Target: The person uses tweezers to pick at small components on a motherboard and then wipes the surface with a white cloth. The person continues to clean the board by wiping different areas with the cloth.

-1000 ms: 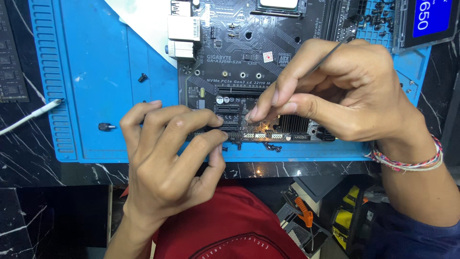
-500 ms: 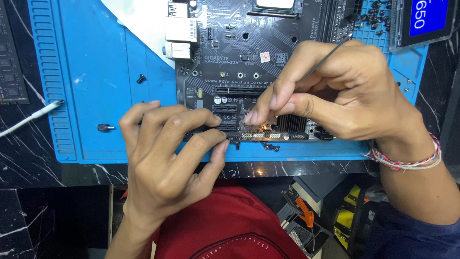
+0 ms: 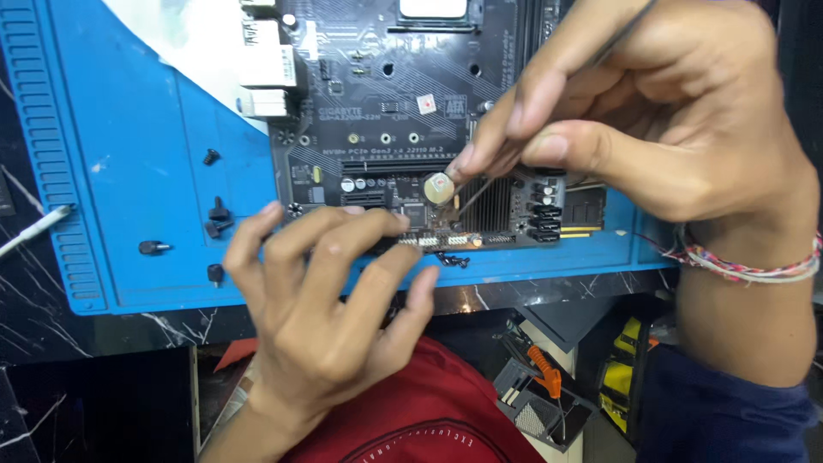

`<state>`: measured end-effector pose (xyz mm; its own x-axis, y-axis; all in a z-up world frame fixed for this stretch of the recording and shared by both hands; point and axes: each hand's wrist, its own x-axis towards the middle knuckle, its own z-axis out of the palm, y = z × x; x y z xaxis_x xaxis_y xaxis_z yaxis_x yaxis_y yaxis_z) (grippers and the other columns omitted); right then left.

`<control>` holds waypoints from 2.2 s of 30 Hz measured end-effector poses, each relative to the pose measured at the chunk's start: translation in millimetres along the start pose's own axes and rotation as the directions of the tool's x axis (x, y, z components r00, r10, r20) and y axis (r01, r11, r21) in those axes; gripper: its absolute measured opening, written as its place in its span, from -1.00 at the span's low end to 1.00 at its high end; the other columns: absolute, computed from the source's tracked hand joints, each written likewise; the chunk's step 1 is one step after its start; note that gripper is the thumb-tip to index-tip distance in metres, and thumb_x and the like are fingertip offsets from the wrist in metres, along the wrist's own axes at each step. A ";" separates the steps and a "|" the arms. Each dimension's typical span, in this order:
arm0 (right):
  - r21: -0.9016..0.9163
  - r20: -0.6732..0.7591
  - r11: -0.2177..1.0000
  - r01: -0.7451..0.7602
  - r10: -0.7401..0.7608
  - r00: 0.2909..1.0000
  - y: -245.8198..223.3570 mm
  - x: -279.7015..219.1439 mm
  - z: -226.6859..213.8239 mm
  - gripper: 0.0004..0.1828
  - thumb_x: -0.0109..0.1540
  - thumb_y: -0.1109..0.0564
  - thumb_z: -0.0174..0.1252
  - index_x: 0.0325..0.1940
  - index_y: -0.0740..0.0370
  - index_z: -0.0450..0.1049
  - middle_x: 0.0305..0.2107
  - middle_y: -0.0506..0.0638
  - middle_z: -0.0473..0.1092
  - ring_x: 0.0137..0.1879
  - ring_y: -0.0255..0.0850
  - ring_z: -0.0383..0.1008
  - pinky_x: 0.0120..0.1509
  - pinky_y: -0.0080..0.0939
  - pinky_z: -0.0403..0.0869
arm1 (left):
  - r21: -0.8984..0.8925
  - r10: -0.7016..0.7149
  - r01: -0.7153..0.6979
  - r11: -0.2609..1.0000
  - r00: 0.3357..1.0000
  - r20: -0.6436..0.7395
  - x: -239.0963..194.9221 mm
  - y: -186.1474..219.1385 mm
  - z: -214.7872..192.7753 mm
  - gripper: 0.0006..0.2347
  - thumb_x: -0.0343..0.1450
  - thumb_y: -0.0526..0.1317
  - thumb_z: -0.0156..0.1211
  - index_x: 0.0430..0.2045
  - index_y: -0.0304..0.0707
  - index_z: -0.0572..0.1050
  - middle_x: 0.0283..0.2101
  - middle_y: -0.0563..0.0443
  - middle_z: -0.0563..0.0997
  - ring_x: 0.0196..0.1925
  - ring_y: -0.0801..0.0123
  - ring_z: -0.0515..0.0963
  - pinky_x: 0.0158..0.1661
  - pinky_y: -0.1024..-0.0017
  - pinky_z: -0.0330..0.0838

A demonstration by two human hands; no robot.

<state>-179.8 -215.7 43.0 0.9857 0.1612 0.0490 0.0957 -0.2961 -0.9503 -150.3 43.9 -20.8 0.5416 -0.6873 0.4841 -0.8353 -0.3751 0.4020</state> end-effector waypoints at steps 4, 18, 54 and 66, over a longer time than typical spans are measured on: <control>-0.010 0.000 1.000 -0.002 0.002 1.000 3.6 -11.0 0.8 -0.87 0.28 0.36 0.09 -0.18 0.56 0.34 -0.25 0.40 0.59 -0.06 0.09 0.83 0.06 -0.12 0.87 | 0.009 -0.005 0.005 1.000 1.000 -0.027 0.7 6.9 11.0 -0.89 0.52 -0.12 0.39 -0.37 -0.07 0.68 -0.08 0.05 0.70 -0.01 0.10 0.57 0.26 0.02 0.12; 0.104 0.066 0.995 0.011 -0.017 0.998 27.8 -23.0 -2.8 -0.90 0.32 0.31 0.10 -0.20 0.47 0.39 -0.28 0.29 0.60 -0.04 0.10 0.84 0.07 -0.16 0.88 | 0.068 -0.065 0.067 0.995 0.998 -0.027 -1.4 8.7 18.0 -0.93 0.50 -0.14 0.41 -0.35 0.00 0.68 -0.05 0.02 0.66 0.02 0.08 0.55 0.24 0.02 0.15; 0.165 0.063 0.986 -0.001 -0.010 0.998 37.9 -20.8 -1.2 -0.91 0.37 0.31 0.03 -0.19 0.45 0.33 -0.29 0.29 0.55 -0.07 0.10 0.84 0.01 -0.17 0.88 | 0.092 -0.041 0.043 0.995 0.999 -0.028 -0.4 6.9 19.4 -0.91 0.52 -0.11 0.35 -0.36 0.00 0.66 -0.07 0.03 0.68 -0.01 0.09 0.54 0.19 0.03 0.16; 0.181 0.029 0.983 0.003 -0.008 1.000 36.2 -22.3 -3.7 -0.87 0.36 0.27 0.04 -0.16 0.47 0.33 -0.28 0.31 0.57 -0.07 0.09 0.83 0.03 -0.16 0.88 | 0.083 -0.044 0.046 0.996 0.999 -0.026 0.8 7.9 19.6 -0.90 0.52 -0.10 0.35 -0.36 0.01 0.65 -0.07 0.04 0.69 -0.01 0.09 0.55 0.21 0.04 0.13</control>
<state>-197.8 -233.6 8.6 0.9804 0.1911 0.0476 0.0716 -0.1204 -0.9901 -158.3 28.2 -32.5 0.5801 -0.6538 0.4859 -0.8145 -0.4564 0.3583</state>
